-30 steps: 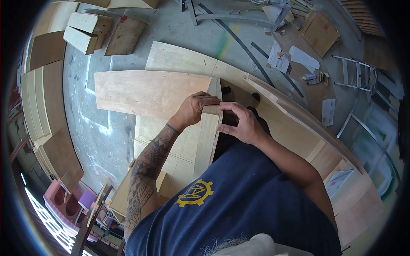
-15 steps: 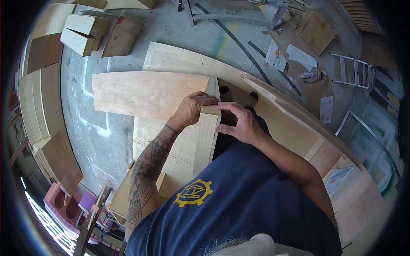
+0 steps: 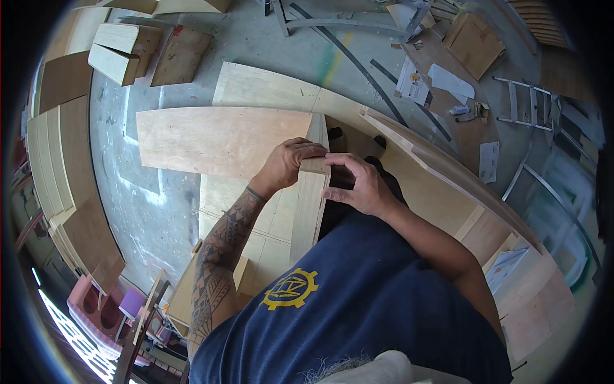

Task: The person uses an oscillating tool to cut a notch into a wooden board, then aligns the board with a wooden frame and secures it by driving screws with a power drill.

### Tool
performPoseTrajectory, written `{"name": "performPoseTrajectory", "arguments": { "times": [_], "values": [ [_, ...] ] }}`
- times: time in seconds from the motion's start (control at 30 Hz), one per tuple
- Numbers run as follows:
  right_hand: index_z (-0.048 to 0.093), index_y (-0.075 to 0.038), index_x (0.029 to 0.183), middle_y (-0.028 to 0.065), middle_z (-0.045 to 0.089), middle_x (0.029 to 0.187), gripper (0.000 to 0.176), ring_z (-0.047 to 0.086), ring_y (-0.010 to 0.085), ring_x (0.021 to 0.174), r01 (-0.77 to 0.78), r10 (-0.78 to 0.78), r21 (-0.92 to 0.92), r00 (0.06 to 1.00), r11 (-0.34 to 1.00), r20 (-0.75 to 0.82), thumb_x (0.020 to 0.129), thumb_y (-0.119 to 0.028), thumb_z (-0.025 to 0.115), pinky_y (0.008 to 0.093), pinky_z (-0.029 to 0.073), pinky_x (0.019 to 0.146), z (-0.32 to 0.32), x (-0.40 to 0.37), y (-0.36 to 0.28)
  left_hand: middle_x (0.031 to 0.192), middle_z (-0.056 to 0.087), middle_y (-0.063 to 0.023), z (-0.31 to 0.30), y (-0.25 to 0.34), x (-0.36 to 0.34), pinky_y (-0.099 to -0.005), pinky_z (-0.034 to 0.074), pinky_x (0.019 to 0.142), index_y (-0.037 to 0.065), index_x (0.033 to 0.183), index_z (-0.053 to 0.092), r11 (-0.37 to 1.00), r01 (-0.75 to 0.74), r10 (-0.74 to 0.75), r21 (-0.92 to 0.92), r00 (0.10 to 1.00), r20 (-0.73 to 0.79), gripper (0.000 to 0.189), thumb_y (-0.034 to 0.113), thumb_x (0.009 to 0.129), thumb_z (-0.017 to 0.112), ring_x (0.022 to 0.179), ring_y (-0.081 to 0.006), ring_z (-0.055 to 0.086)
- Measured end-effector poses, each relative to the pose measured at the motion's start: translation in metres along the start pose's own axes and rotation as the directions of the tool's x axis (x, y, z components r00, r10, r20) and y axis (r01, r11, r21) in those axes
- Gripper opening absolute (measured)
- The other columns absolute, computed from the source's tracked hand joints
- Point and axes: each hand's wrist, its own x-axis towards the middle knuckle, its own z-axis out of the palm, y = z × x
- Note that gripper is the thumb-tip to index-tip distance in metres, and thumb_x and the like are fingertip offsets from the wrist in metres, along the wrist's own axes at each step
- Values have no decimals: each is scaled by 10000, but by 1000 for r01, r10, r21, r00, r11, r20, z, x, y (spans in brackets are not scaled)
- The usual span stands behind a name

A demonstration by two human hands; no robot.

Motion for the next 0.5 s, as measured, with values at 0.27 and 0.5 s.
{"name": "performPoseTrajectory", "arguments": {
  "times": [0.27, 0.5],
  "values": [
    [496, 6, 1464, 241, 597, 1420, 881, 634, 358, 1299, -105, 111, 211, 994, 972, -17, 836, -493, 860, 445, 539, 1075, -4, -5, -4, 1183, 748, -91, -5, 7, -1, -412, 571, 972, 85, 1183, 728, 995, 84, -85, -47, 996, -10, 384, 107, 804, 784, 1111, -341, 689],
    [502, -31, 1472, 226, 595, 1429, 715, 618, 365, 1320, -280, 280, 8, 960, 960, -7, 913, -331, 832, 464, 533, 1097, -24, -21, 11, 1242, 721, -136, -4, 3, -2, -424, 557, 1008, 77, 1251, 716, 996, 92, -93, -7, 996, -19, 483, 185, 789, 807, 1134, -349, 683]
  ]
}}
